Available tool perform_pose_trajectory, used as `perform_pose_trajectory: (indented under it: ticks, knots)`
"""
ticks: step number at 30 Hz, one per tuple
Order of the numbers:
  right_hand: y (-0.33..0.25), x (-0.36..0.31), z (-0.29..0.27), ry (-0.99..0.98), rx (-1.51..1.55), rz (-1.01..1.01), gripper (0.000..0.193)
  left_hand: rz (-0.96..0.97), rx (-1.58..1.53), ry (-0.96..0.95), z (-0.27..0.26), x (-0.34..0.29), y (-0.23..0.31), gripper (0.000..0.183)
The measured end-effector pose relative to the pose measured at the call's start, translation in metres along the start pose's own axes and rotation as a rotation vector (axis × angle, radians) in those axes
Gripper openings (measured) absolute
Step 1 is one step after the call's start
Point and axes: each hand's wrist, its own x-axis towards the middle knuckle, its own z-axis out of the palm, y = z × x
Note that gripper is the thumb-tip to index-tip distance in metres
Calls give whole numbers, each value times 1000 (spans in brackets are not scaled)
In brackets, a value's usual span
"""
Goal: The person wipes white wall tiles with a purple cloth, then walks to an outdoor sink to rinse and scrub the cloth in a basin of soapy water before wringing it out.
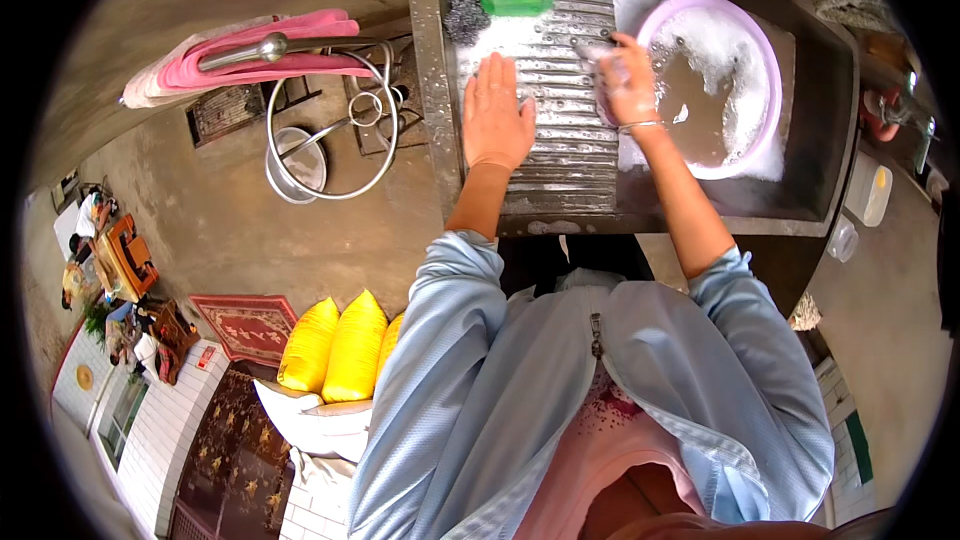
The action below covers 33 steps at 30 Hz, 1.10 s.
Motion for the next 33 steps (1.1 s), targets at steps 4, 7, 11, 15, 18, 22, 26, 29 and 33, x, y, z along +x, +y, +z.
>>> perform_pose_trajectory:
  ticks: [4, 7, 11, 15, 18, 22, 26, 29, 33]
  knots:
    - [-34, -55, -14, -322, -19, -97, 42, -29, 1, 10, 6, -8, -12, 60]
    - [-36, -72, -31, -433, -106, -158, 48, -18, 4, 10, 3, -7, -9, 61]
    - [-10, -16, -6, -357, -245, -100, 51, 1, -12, 30, 2, -5, -4, 61]
    - [-12, 5, 0, -342, -345, -152, 53, -7, -19, 26, 3, -8, -4, 61]
    - [-2, -9, -1, -353, 6, -240, 42, -8, -3, 26, 4, -4, -6, 61]
    - [-6, -8, -1, -208, 0, -234, 26, -11, -1, 42, 4, -6, -7, 60]
    - [-17, -3, -3, 215, 653, 627, 20, -15, -32, 42, 4, -7, -6, 58]
    - [-28, 17, -30, 418, 1084, 1087, 18, -17, 9, 51, 4, -7, -8, 57]
    - [-44, 34, -63, 199, 1164, 1072, 16, -25, 23, 60, 7, -10, -9, 57]
